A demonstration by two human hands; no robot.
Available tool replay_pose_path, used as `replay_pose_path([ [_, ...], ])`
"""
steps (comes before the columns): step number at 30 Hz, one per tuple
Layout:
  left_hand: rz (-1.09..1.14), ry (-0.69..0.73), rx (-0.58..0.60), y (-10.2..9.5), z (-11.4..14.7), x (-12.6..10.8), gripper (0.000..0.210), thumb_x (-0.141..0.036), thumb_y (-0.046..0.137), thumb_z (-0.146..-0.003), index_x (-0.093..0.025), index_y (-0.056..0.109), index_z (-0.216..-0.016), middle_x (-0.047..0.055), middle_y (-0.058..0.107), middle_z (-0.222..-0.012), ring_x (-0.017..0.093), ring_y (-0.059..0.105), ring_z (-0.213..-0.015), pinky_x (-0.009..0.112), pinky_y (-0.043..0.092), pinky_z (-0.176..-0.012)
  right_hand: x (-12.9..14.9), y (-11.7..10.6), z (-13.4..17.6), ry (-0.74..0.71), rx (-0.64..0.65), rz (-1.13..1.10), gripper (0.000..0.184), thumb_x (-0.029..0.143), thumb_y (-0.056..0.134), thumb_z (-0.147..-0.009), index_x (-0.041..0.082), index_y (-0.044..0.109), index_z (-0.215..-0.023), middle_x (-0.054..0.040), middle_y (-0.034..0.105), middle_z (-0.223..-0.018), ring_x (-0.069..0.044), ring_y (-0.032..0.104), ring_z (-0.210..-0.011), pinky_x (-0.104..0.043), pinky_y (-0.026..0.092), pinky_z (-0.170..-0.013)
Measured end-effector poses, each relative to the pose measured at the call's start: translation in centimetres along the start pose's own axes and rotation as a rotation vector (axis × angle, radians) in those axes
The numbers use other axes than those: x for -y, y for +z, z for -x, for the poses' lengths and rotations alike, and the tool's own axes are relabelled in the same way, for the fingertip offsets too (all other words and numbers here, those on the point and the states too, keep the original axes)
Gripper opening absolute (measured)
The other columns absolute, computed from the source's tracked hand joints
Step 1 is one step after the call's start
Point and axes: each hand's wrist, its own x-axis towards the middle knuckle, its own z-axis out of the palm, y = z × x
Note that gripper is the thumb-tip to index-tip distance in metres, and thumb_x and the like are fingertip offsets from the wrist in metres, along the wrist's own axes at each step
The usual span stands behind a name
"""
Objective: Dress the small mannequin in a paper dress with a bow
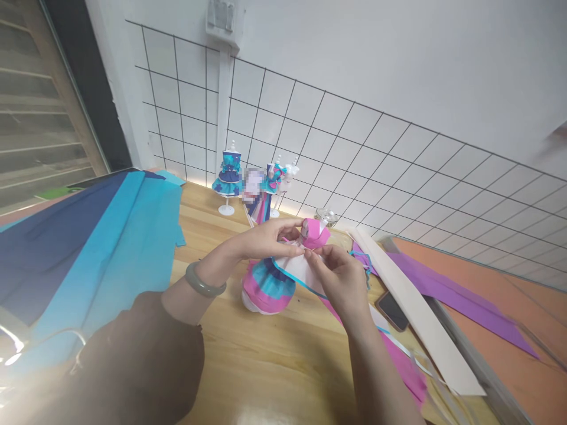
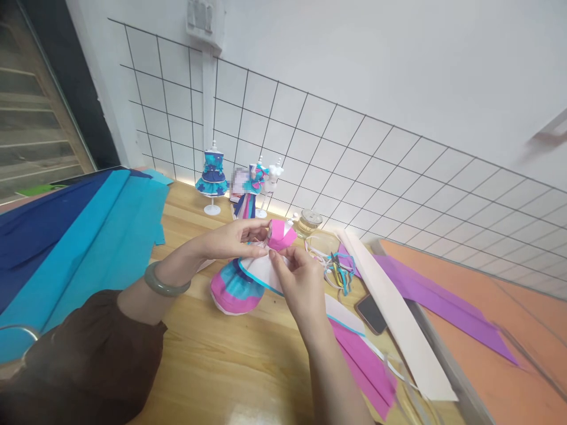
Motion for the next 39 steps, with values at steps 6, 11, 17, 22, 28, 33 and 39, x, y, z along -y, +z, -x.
replay_pose_path([
  [6,0.025,0.003,-0.050,0.4,-0.5,0.6,0.050,-0.028,0.069,-0.070,-0.019,0.055,-0.117,0.005,0.062,-0.094,0.017,0.057,-0.091,0.030,0.045,-0.079,-0.5,-0.1,-0.3,-0.036,0.000,0.087,0.029,0.045,0.056,-0.079,0.018,0.058,-0.068,0.0009,0.055,-0.058,-0.013,0.046,-0.054,-0.024,0.034,-0.051],
  [11,0.008,-0.011,-0.087,0.0,-0.3,0.8,0.050,-0.026,0.069,-0.071,-0.018,0.055,-0.118,0.007,0.062,-0.099,0.017,0.058,-0.091,0.031,0.046,-0.080,-0.3,-0.6,-0.4,-0.068,0.097,0.102,0.026,0.042,0.054,-0.082,0.020,0.061,-0.072,0.0014,0.054,-0.060,-0.013,0.047,-0.057,-0.024,0.034,-0.053],
  [17,-0.006,-0.036,-0.081,-0.5,-0.3,1.1,0.054,-0.022,0.067,-0.070,-0.019,0.053,-0.122,0.007,0.062,-0.101,0.017,0.058,-0.092,0.030,0.046,-0.077,-0.4,-1.1,-0.3,-0.086,0.155,0.088,0.026,0.041,0.053,-0.083,0.019,0.061,-0.070,0.0010,0.053,-0.059,-0.014,0.047,-0.056,-0.025,0.034,-0.052],
  [22,-0.010,-0.023,-0.082,-0.1,-0.3,0.6,0.048,-0.023,0.067,-0.069,-0.019,0.056,-0.116,0.006,0.062,-0.096,0.016,0.057,-0.089,0.029,0.045,-0.076,0.0,-1.0,0.0,-0.091,0.249,-0.072,0.024,0.038,0.052,-0.085,0.019,0.066,-0.080,-0.0020,0.062,-0.071,-0.015,0.053,-0.066,-0.025,0.039,-0.058],
  [28,-0.042,-0.025,-0.084,-0.1,-0.2,0.2,0.047,-0.023,0.067,-0.068,-0.017,0.058,-0.114,0.007,0.064,-0.094,0.018,0.058,-0.091,0.031,0.045,-0.079,-0.1,-0.5,0.0,-0.094,0.249,-0.194,0.022,0.036,0.055,-0.084,0.019,0.068,-0.085,-0.0040,0.065,-0.078,-0.016,0.056,-0.069,-0.026,0.042,-0.061],
  [33,-0.096,-0.026,-0.062,-0.4,-0.1,0.2,0.049,-0.018,0.063,-0.071,-0.020,0.054,-0.119,0.007,0.062,-0.107,0.019,0.056,-0.102,0.034,0.042,-0.089,-0.6,-0.1,-0.2,-0.045,0.169,-0.192,0.020,0.037,0.059,-0.080,0.019,0.068,-0.082,-0.0038,0.067,-0.077,-0.017,0.057,-0.070,-0.026,0.043,-0.063],
  [39,-0.085,-0.022,-0.046,-0.2,0.0,0.0,0.050,-0.015,0.060,-0.071,-0.020,0.053,-0.120,0.008,0.061,-0.113,0.019,0.055,-0.105,0.032,0.044,-0.087,-0.8,0.4,-0.3,0.052,0.125,-0.201,0.025,0.042,0.061,-0.077,0.018,0.064,-0.075,-0.0003,0.058,-0.062,-0.011,0.046,-0.054,-0.023,0.035,-0.049],
])
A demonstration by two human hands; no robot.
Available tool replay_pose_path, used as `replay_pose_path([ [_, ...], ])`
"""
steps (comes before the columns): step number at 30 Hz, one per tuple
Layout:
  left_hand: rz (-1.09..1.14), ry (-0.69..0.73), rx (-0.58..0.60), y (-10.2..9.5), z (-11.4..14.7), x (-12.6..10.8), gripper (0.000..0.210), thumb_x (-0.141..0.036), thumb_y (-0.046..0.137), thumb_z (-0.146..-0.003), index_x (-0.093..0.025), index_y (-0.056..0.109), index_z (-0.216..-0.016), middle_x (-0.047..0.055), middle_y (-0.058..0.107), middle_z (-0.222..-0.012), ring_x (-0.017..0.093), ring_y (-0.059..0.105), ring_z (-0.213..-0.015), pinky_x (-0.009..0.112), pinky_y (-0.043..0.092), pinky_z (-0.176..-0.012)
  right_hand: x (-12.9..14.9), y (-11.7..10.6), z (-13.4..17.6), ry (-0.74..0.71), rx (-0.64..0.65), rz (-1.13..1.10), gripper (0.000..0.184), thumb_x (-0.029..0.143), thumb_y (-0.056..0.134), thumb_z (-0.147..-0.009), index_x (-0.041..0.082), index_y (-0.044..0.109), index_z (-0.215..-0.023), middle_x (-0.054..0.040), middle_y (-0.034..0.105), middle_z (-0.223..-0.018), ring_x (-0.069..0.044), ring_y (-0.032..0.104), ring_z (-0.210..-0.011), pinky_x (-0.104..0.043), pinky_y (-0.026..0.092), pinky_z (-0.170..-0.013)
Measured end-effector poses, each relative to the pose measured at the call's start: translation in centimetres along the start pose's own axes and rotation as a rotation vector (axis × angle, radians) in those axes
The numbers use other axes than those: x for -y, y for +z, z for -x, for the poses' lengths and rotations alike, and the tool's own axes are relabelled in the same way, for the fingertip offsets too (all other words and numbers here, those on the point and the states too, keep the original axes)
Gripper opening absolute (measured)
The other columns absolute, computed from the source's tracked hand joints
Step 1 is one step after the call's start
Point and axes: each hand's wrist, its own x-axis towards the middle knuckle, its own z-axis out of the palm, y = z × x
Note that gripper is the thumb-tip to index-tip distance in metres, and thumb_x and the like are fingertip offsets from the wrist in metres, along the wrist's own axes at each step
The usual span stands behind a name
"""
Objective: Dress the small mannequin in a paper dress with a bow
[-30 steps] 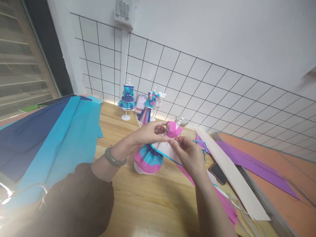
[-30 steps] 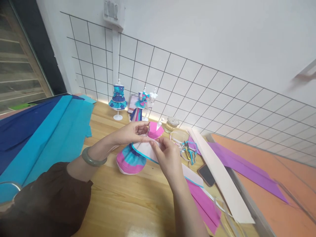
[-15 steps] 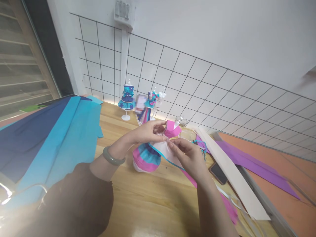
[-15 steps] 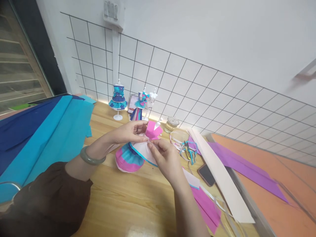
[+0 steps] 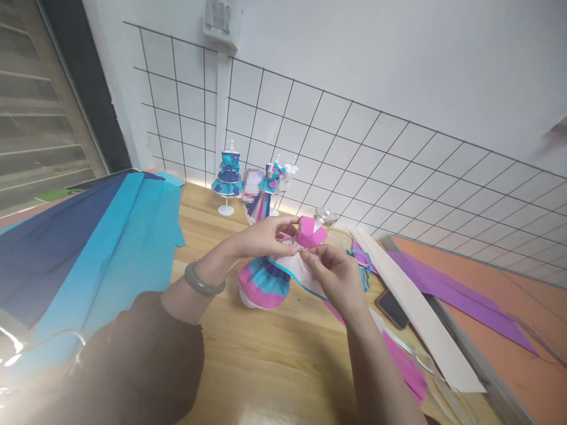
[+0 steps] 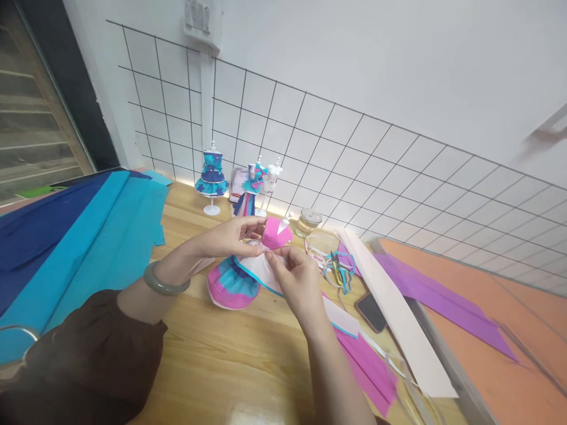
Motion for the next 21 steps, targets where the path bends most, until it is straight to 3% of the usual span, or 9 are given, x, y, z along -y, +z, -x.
replay_pose_path([
  [6,0.011,-0.004,0.010,0.19,0.16,-0.39,0.051,-0.012,0.059,-0.069,-0.018,0.053,-0.120,0.008,0.061,-0.111,0.018,0.058,-0.098,0.029,0.046,-0.081,0.33,0.09,-0.01,0.052,-0.031,0.018,0.027,0.043,0.064,-0.073,0.017,0.062,-0.068,0.0013,0.053,-0.056,-0.010,0.041,-0.049,-0.022,0.032,-0.046],
  [11,-0.019,0.014,0.025,0.06,0.10,-0.33,0.052,-0.011,0.059,-0.068,-0.020,0.054,-0.119,0.006,0.061,-0.105,0.017,0.056,-0.098,0.031,0.044,-0.085,0.45,-0.05,-0.10,0.058,-0.050,-0.004,0.026,0.042,0.066,-0.071,0.017,0.061,-0.066,0.0006,0.055,-0.057,-0.010,0.043,-0.049,-0.022,0.033,-0.045],
  [16,-0.016,0.016,0.032,0.02,0.07,-0.08,0.046,-0.020,0.062,-0.072,-0.021,0.054,-0.118,0.006,0.060,-0.101,0.018,0.056,-0.096,0.033,0.045,-0.083,0.37,-0.09,-0.19,0.074,-0.041,-0.003,0.029,0.044,0.066,-0.070,0.017,0.058,-0.066,0.0009,0.053,-0.056,-0.010,0.043,-0.049,-0.023,0.033,-0.046],
  [21,0.014,-0.010,-0.031,0.47,0.09,-0.14,0.045,-0.026,0.065,-0.072,-0.019,0.055,-0.116,0.008,0.061,-0.100,0.020,0.057,-0.097,0.032,0.046,-0.080,-0.06,0.00,-0.29,0.057,-0.041,0.018,0.031,0.046,0.065,-0.071,0.018,0.055,-0.067,0.0023,0.049,-0.056,-0.010,0.039,-0.049,-0.023,0.031,-0.046],
])
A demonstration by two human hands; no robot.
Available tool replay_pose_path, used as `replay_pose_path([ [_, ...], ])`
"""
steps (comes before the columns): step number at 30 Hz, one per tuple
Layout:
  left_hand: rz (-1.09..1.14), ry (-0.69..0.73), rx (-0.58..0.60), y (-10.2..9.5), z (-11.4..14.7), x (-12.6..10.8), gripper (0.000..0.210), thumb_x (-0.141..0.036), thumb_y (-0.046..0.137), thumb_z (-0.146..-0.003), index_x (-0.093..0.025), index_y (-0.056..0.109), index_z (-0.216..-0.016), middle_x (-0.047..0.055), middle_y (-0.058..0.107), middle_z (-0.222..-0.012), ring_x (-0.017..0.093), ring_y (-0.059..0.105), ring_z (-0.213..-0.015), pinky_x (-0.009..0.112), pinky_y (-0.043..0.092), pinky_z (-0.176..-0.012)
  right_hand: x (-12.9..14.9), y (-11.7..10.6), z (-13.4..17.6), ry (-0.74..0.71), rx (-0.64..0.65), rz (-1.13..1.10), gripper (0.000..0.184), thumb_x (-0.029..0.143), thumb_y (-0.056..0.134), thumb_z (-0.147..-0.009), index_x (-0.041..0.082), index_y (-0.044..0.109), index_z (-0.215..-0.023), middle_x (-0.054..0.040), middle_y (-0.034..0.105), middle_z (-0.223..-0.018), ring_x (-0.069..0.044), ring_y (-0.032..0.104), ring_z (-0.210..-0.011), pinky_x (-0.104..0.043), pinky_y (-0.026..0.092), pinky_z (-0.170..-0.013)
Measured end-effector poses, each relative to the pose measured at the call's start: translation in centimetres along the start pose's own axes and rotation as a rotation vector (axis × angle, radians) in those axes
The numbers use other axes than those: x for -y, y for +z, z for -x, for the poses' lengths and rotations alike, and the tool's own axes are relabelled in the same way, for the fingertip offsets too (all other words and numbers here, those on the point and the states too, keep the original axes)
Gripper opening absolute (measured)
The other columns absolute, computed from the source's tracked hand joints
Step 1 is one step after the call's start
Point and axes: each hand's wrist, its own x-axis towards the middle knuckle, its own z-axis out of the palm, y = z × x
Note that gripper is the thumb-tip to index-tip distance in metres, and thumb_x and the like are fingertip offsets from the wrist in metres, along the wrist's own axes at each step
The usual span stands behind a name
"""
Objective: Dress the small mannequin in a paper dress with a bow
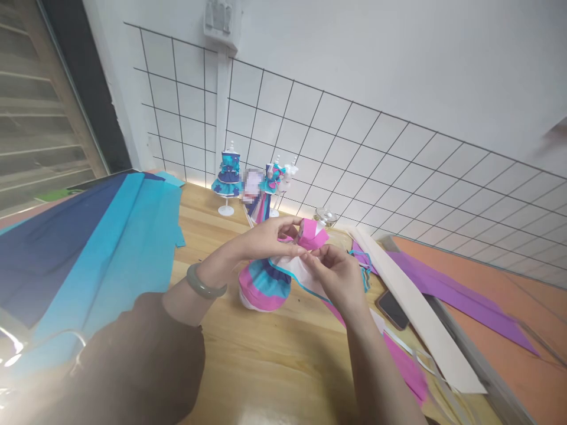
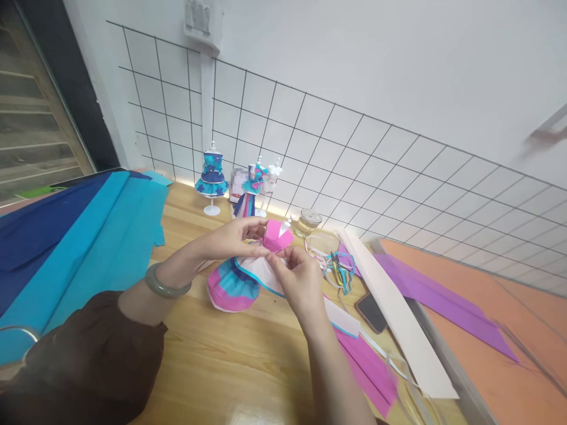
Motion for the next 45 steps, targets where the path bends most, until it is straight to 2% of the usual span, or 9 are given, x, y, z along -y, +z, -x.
replay_pose_path([
  [5,-0.019,0.014,-0.057,0.2,-0.3,0.4,0.037,-0.022,0.064,-0.073,-0.018,0.058,-0.109,0.007,0.062,-0.099,0.019,0.058,-0.095,0.030,0.047,-0.078,-0.2,0.0,0.1,-0.118,-0.013,0.128,0.027,0.044,0.060,-0.078,0.019,0.055,-0.071,0.0003,0.054,-0.064,-0.013,0.047,-0.058,-0.026,0.038,-0.053],
  [9,0.011,0.028,-0.199,0.0,-0.8,1.1,0.042,-0.022,0.064,-0.072,-0.018,0.056,-0.112,0.006,0.062,-0.095,0.016,0.059,-0.088,0.027,0.047,-0.072,0.1,-0.1,0.4,-0.414,-0.175,0.308,0.017,0.036,0.057,-0.082,0.021,0.057,-0.090,-0.0064,0.060,-0.091,-0.021,0.055,-0.086,-0.036,0.044,-0.075],
  [13,0.102,-0.036,-0.277,-0.3,-1.1,1.6,0.044,-0.025,0.065,-0.072,-0.017,0.054,-0.114,0.002,0.061,-0.080,0.012,0.057,-0.070,0.023,0.044,-0.060,0.5,0.1,0.7,-0.727,-0.226,0.473,0.029,0.034,0.060,-0.080,0.021,0.053,-0.105,-0.0122,0.055,-0.107,-0.027,0.051,-0.102,-0.043,0.042,-0.084],
  [19,0.151,-0.126,-0.284,0.1,-1.1,2.0,0.044,-0.025,0.068,-0.069,-0.016,0.055,-0.110,0.000,0.059,-0.072,0.009,0.054,-0.060,0.021,0.041,-0.056,0.1,0.8,0.7,-0.873,-0.227,0.754,0.021,0.019,0.054,-0.084,0.021,0.057,-0.104,-0.0103,0.057,-0.093,-0.024,0.050,-0.089,-0.041,0.039,-0.076],
  [24,0.169,-0.161,-0.291,0.4,-1.1,1.7,0.037,-0.023,0.070,-0.066,-0.014,0.060,-0.101,-0.004,0.052,-0.060,0.005,0.046,-0.051,0.018,0.034,-0.049,-0.4,1.0,0.8,-1.021,-0.203,0.778,0.017,0.013,0.051,-0.085,0.022,0.059,-0.097,-0.0050,0.059,-0.078,-0.019,0.047,-0.074,-0.035,0.033,-0.067],
  [28,0.191,-0.154,-0.312,0.0,-1.1,1.5,0.038,-0.024,0.069,-0.067,-0.016,0.062,-0.103,-0.001,0.059,-0.068,0.006,0.050,-0.056,0.018,0.036,-0.051,-0.4,1.3,0.8,-1.092,-0.164,0.789,0.013,0.013,0.052,-0.085,0.020,0.059,-0.093,-0.0040,0.060,-0.074,-0.018,0.046,-0.072,-0.034,0.033,-0.066],
  [35,0.165,-0.148,-0.283,-0.9,-1.0,1.7,0.046,-0.026,0.070,-0.068,-0.016,0.058,-0.111,0.003,0.064,-0.079,0.011,0.058,-0.066,0.022,0.044,-0.059,-0.1,1.3,0.8,-0.995,-0.068,0.566,0.011,0.022,0.058,-0.083,0.018,0.061,-0.092,-0.0063,0.062,-0.078,-0.019,0.051,-0.075,-0.034,0.038,-0.067],
  [40,0.161,-0.092,-0.117,-1.2,-0.5,0.6,0.044,-0.022,0.069,-0.069,-0.015,0.058,-0.112,0.007,0.067,-0.090,0.014,0.062,-0.080,0.024,0.048,-0.068,-0.2,0.0,-0.1,-0.535,-0.133,0.249,0.019,0.031,0.048,-0.088,0.020,0.060,-0.096,-0.0085,0.063,-0.095,-0.022,0.056,-0.091,-0.036,0.042,-0.078],
  [45,0.172,-0.041,0.006,-0.9,-0.4,0.2,0.046,-0.021,0.068,-0.071,-0.015,0.057,-0.115,0.010,0.066,-0.107,0.019,0.061,-0.097,0.029,0.049,-0.081,-0.1,-0.9,-1.0,-0.191,0.210,0.073,0.039,0.048,0.038,-0.089,0.018,0.059,-0.076,-0.0027,0.060,-0.075,-0.017,0.054,-0.071,-0.027,0.040,-0.060],
])
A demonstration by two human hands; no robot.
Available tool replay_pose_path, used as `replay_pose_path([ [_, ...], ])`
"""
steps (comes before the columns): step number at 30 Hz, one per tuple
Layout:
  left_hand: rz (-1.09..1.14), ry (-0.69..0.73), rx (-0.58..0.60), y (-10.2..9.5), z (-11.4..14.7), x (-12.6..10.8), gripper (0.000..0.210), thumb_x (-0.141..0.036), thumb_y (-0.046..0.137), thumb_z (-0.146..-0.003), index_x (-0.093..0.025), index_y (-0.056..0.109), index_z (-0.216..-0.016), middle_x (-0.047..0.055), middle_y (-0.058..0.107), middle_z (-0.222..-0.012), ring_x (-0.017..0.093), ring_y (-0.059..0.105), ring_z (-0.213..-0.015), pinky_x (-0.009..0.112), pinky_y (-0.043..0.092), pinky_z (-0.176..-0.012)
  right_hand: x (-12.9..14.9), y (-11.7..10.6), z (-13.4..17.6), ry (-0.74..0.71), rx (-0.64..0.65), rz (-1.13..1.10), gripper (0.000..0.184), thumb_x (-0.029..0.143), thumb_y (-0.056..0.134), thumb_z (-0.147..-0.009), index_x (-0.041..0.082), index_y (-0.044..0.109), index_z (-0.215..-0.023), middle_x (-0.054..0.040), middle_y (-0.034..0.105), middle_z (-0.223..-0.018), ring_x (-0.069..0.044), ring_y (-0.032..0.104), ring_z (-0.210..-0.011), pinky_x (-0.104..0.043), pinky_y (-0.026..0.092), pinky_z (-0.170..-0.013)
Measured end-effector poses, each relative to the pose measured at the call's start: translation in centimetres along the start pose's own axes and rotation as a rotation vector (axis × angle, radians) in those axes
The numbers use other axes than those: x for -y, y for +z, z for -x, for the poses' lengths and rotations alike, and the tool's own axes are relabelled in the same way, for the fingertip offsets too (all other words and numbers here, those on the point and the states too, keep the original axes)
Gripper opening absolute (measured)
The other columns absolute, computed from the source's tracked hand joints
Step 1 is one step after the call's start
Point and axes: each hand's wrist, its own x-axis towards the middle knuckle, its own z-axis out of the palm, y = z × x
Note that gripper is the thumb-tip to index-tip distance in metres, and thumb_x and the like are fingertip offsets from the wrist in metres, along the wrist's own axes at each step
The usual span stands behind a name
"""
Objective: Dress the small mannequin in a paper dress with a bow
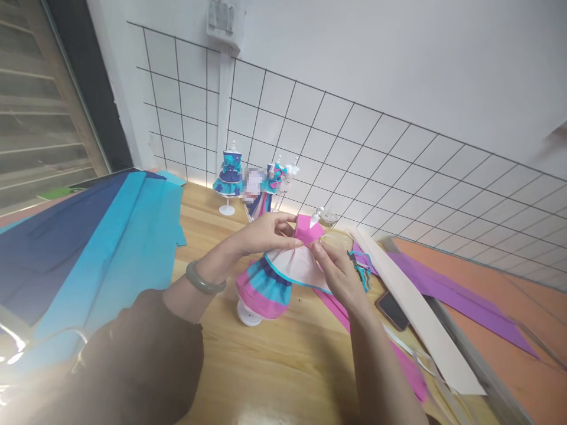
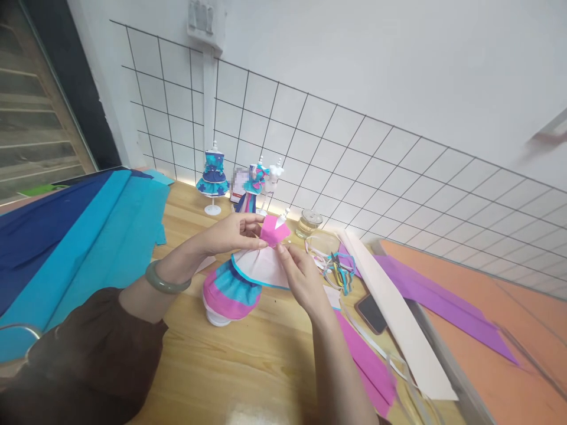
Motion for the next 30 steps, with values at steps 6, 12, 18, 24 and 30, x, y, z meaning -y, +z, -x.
replay_pose_path([
  [6,0.007,-0.010,0.016,0.3,0.1,0.2,0.053,-0.022,0.069,-0.070,-0.016,0.054,-0.120,0.011,0.065,-0.110,0.022,0.059,-0.104,0.033,0.048,-0.085,-0.2,-0.1,0.1,0.119,0.030,-0.236,0.037,0.054,0.055,-0.078,0.019,0.053,-0.068,0.0011,0.050,-0.062,-0.011,0.043,-0.055,-0.024,0.033,-0.050],
  [12,-0.012,-0.004,-0.004,0.5,0.1,0.4,0.050,-0.023,0.069,-0.070,-0.015,0.055,-0.118,0.011,0.066,-0.105,0.021,0.062,-0.098,0.032,0.049,-0.080,0.0,-0.2,0.4,0.148,0.037,-0.237,0.034,0.050,0.061,-0.076,0.018,0.055,-0.067,0.0015,0.051,-0.061,-0.010,0.041,-0.052,-0.023,0.029,-0.047],
  [18,-0.011,0.004,0.001,0.3,-0.1,1.0,0.052,-0.023,0.071,-0.069,-0.017,0.055,-0.118,0.011,0.066,-0.105,0.020,0.062,-0.098,0.032,0.049,-0.082,0.6,0.1,0.6,0.133,-0.005,-0.148,0.034,0.051,0.059,-0.076,0.017,0.058,-0.068,0.0009,0.051,-0.061,-0.011,0.042,-0.053,-0.023,0.031,-0.048],
  [24,0.005,0.005,0.045,0.0,-0.3,1.3,0.058,-0.024,0.071,-0.069,-0.018,0.052,-0.123,0.011,0.064,-0.108,0.021,0.060,-0.101,0.034,0.048,-0.084,0.4,0.3,0.6,0.120,-0.034,-0.110,0.031,0.047,0.059,-0.077,0.018,0.056,-0.066,0.0012,0.051,-0.060,-0.011,0.043,-0.055,-0.023,0.034,-0.052],
  [30,-0.073,0.036,0.070,-0.1,-0.1,0.8,0.051,-0.023,0.065,-0.075,-0.018,0.051,-0.123,0.010,0.064,-0.105,0.020,0.059,-0.101,0.033,0.047,-0.084,0.3,0.4,0.7,0.102,-0.062,-0.057,0.030,0.045,0.057,-0.079,0.018,0.056,-0.066,0.0008,0.050,-0.061,-0.011,0.042,-0.057,-0.023,0.032,-0.051],
])
